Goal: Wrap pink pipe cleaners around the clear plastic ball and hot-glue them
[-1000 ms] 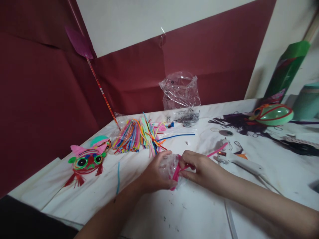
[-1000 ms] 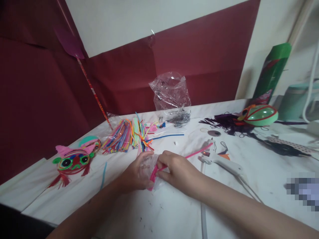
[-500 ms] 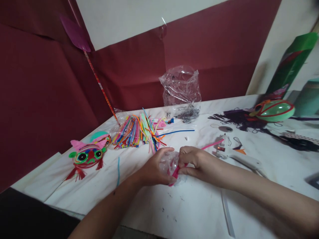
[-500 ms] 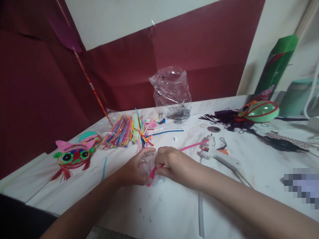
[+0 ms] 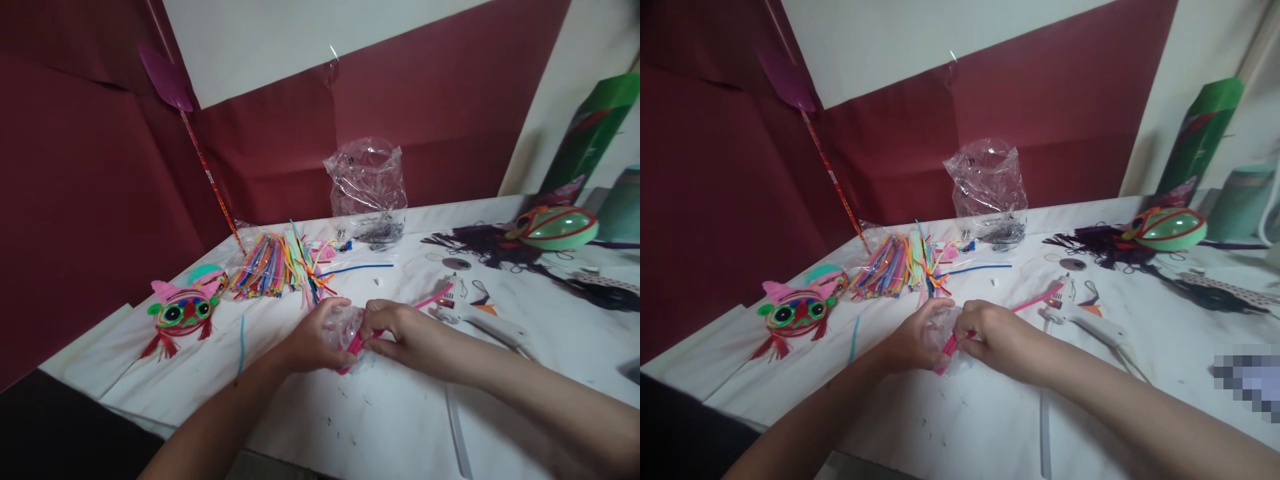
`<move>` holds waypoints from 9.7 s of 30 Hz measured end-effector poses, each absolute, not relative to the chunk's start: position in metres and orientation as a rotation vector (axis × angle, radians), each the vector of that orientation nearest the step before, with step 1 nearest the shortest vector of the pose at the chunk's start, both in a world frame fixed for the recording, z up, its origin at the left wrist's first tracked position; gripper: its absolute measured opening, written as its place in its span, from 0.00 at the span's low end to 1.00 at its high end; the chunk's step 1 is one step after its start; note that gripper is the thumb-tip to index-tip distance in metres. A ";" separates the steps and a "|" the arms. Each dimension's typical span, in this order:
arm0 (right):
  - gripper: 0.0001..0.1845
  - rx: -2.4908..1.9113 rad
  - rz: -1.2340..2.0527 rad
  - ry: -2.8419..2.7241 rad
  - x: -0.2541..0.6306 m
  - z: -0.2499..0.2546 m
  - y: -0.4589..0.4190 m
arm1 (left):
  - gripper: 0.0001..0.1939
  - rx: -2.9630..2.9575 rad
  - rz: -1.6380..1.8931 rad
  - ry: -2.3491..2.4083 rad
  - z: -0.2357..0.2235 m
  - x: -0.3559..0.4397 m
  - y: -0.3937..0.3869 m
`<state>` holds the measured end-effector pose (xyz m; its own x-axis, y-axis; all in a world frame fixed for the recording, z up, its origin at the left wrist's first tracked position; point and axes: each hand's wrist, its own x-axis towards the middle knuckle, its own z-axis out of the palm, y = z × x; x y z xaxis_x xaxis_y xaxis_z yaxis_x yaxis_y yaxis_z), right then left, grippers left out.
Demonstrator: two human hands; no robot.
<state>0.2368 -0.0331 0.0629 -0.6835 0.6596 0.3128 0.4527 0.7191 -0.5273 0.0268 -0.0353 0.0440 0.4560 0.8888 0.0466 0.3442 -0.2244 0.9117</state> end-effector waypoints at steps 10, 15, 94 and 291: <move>0.11 -0.626 0.377 -2.487 0.243 0.070 -0.037 | 0.42 1.784 0.747 1.070 0.043 0.027 -0.035; 0.11 -0.565 0.206 -2.462 0.237 0.061 -0.036 | 0.41 1.816 0.757 1.068 0.044 0.028 -0.036; 0.07 -0.867 0.245 -2.409 0.237 0.041 -0.033 | 0.42 1.644 0.854 1.057 0.036 0.023 -0.034; 0.06 -0.754 0.258 -2.211 0.238 0.037 -0.022 | 0.48 2.148 0.904 1.061 0.024 0.014 -0.027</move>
<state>0.2376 -0.0219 0.0371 -0.5277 0.5919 0.6093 0.4358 0.8043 -0.4039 0.0138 -0.0268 0.0242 0.4558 0.8320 0.3163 0.4448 -0.5207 0.7287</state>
